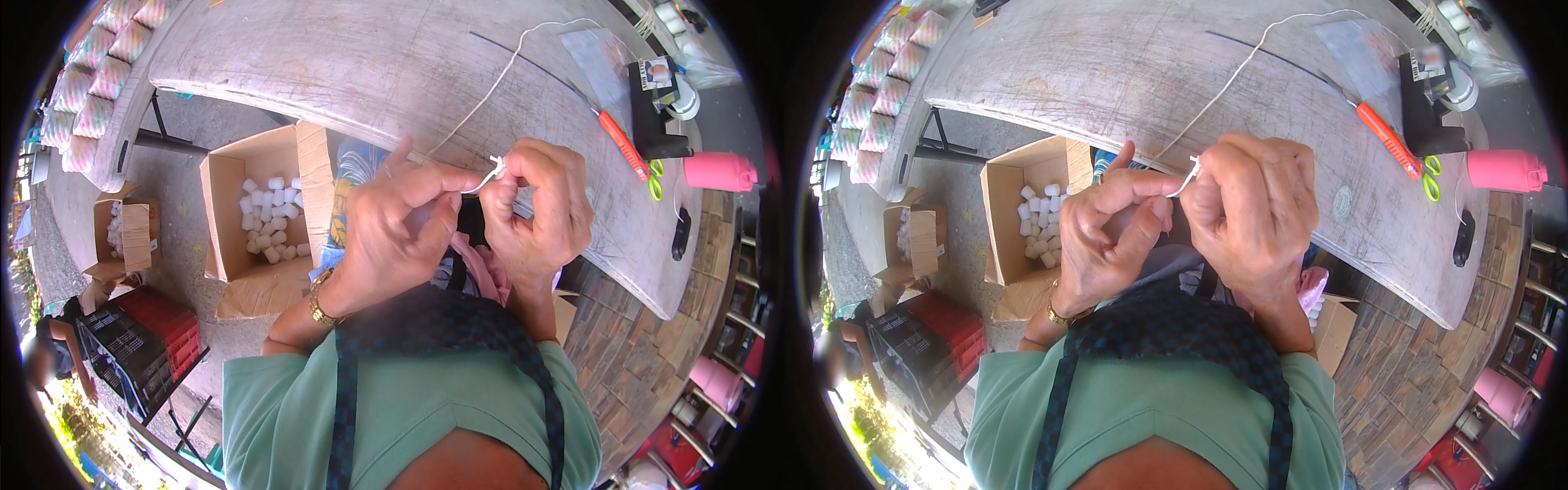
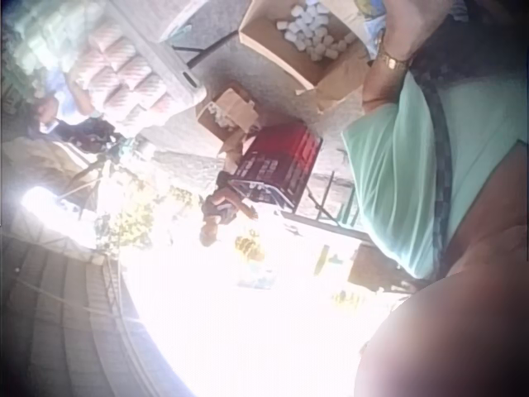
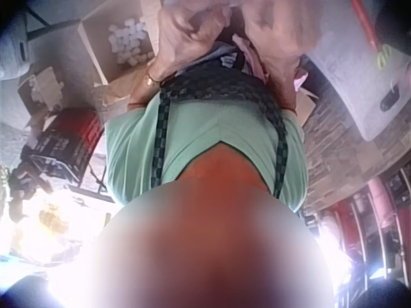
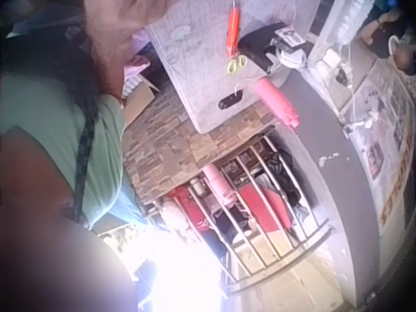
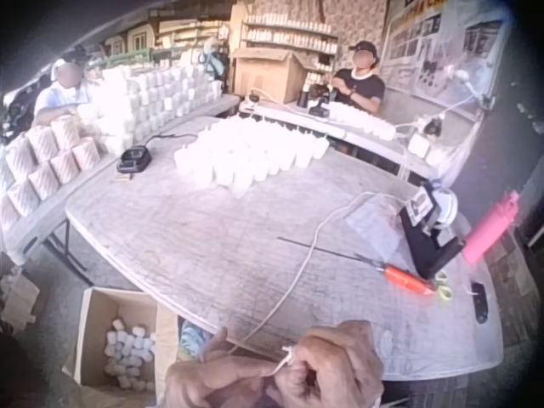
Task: The person inserts a wick into a small white candle, wipes the candle with a pink cloth, and uses a utility knife to trim the wick. The person repeats this process with multiple candles, placing the finished ones on the table.
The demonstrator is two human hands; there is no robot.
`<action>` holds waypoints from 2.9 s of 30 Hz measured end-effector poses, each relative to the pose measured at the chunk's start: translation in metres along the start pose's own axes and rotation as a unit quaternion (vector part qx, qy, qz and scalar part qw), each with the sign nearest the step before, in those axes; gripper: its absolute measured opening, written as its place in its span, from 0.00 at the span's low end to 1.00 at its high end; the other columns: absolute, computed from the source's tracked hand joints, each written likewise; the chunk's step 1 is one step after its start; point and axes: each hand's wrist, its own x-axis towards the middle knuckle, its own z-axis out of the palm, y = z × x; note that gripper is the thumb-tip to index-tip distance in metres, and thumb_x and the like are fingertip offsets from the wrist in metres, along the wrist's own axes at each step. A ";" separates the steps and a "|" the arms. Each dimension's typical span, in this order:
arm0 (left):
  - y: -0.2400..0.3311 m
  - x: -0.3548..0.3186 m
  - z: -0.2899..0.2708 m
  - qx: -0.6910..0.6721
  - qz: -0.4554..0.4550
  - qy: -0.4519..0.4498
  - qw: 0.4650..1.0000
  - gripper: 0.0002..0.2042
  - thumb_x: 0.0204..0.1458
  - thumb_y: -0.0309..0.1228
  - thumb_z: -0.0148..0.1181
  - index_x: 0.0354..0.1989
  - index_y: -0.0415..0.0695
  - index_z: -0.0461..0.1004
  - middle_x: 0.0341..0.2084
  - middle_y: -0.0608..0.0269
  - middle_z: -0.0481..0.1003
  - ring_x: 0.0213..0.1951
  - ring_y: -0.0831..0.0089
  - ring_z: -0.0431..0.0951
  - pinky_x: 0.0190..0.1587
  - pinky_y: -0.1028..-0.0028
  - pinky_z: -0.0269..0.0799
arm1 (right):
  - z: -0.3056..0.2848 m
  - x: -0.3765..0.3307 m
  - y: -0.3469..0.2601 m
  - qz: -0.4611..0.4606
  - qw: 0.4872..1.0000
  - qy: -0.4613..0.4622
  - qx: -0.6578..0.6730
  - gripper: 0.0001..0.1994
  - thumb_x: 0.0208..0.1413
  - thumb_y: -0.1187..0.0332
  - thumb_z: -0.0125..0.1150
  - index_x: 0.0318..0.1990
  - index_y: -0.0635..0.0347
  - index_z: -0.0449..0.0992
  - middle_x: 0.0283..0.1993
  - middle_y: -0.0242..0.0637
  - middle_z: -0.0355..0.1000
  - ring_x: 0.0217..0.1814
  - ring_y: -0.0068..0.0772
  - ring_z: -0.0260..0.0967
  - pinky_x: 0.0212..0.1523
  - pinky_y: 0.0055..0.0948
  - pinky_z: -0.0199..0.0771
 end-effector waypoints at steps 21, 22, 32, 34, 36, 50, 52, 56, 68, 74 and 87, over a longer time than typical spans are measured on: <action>-0.004 0.006 0.003 0.194 0.113 0.091 0.970 0.08 0.42 0.19 0.63 0.31 0.46 0.77 0.18 0.66 0.74 0.22 0.67 0.75 0.61 0.49 0.62 | -0.023 0.008 -0.011 0.272 0.902 -0.105 0.317 0.13 0.42 0.86 0.58 0.37 0.64 0.73 0.34 0.37 0.73 0.30 0.25 0.70 0.34 0.24 0.70; -0.004 0.006 0.003 0.206 0.121 0.093 0.966 0.08 0.42 0.19 0.63 0.31 0.46 0.77 0.18 0.66 0.74 0.22 0.67 0.75 0.61 0.49 0.62 | -0.022 0.007 -0.011 0.265 0.911 -0.106 0.299 0.13 0.41 0.86 0.59 0.36 0.64 0.73 0.34 0.37 0.73 0.30 0.25 0.70 0.34 0.24 0.70; -0.002 0.009 -0.005 0.220 0.141 0.058 0.964 0.09 0.39 0.17 0.60 0.30 0.45 0.77 0.18 0.68 0.74 0.21 0.67 0.73 0.63 0.49 0.59 | -0.012 0.002 -0.006 0.121 0.976 -0.088 0.160 0.13 0.38 0.87 0.59 0.31 0.62 0.69 0.27 0.37 0.68 0.26 0.32 0.69 0.26 0.24 0.69; -0.001 0.010 -0.008 0.224 0.141 0.052 0.963 0.10 0.39 0.17 0.59 0.29 0.45 0.77 0.17 0.68 0.73 0.21 0.67 0.73 0.63 0.49 0.59 | -0.012 0.002 -0.006 0.115 0.980 -0.082 0.141 0.13 0.37 0.87 0.60 0.30 0.62 0.68 0.26 0.37 0.68 0.26 0.32 0.68 0.25 0.25 0.69; -0.003 0.011 -0.008 0.222 0.141 0.056 0.963 0.10 0.39 0.17 0.58 0.29 0.45 0.77 0.16 0.67 0.73 0.21 0.66 0.73 0.63 0.49 0.59 | -0.012 0.001 -0.005 0.127 0.977 -0.077 0.156 0.13 0.36 0.87 0.60 0.31 0.62 0.69 0.26 0.38 0.69 0.26 0.32 0.69 0.27 0.25 0.70; -0.004 0.015 -0.006 0.222 0.151 0.087 0.959 0.08 0.43 0.17 0.57 0.29 0.44 0.77 0.15 0.66 0.73 0.18 0.71 0.73 0.65 0.52 0.57 | -0.020 0.003 0.003 0.124 0.962 -0.127 0.207 0.14 0.35 0.90 0.56 0.32 0.65 0.72 0.31 0.41 0.71 0.31 0.29 0.69 0.34 0.24 0.69; -0.006 0.014 -0.006 0.233 0.164 0.076 0.956 0.10 0.39 0.17 0.57 0.29 0.45 0.77 0.17 0.66 0.73 0.20 0.66 0.73 0.63 0.49 0.59 | -0.018 0.003 0.001 0.128 0.964 -0.114 0.202 0.12 0.36 0.89 0.56 0.30 0.64 0.71 0.28 0.39 0.70 0.29 0.30 0.69 0.32 0.24 0.69; -0.006 0.014 -0.011 0.252 0.168 0.078 0.950 0.09 0.38 0.18 0.58 0.29 0.44 0.77 0.17 0.65 0.73 0.20 0.66 0.73 0.63 0.50 0.59 | -0.015 0.003 -0.002 0.150 0.960 -0.094 0.216 0.11 0.38 0.87 0.58 0.28 0.62 0.70 0.26 0.37 0.70 0.27 0.32 0.70 0.29 0.25 0.70; 0.001 0.027 0.000 -0.485 -0.008 0.107 0.868 0.24 0.59 0.34 0.54 0.61 0.43 0.55 0.37 0.60 0.71 0.36 0.74 0.72 0.40 0.73 0.70 | 0.002 0.007 -0.022 0.334 0.821 -0.264 0.381 0.29 0.47 0.80 0.62 0.59 0.64 0.65 0.55 0.41 0.69 0.32 0.24 0.72 0.37 0.28 0.73; -0.010 0.017 0.008 -0.369 0.102 0.029 0.923 0.46 0.46 0.20 0.63 0.71 0.46 0.37 0.46 0.56 0.68 0.56 0.62 0.68 0.58 0.62 0.65 | -0.001 0.008 -0.008 0.177 0.915 -0.226 0.283 0.21 0.50 0.77 0.61 0.54 0.62 0.69 0.48 0.50 0.71 0.50 0.41 0.74 0.46 0.33 0.73; -0.003 0.007 -0.008 -0.163 0.065 -0.025 0.984 0.42 0.43 0.20 0.68 0.68 0.39 0.52 0.53 0.53 0.72 0.61 0.63 0.65 0.64 0.63 0.56 | -0.007 -0.006 -0.016 0.234 0.906 -0.221 0.276 0.21 0.51 0.76 0.60 0.55 0.61 0.70 0.47 0.44 0.76 0.47 0.41 0.76 0.48 0.33 0.73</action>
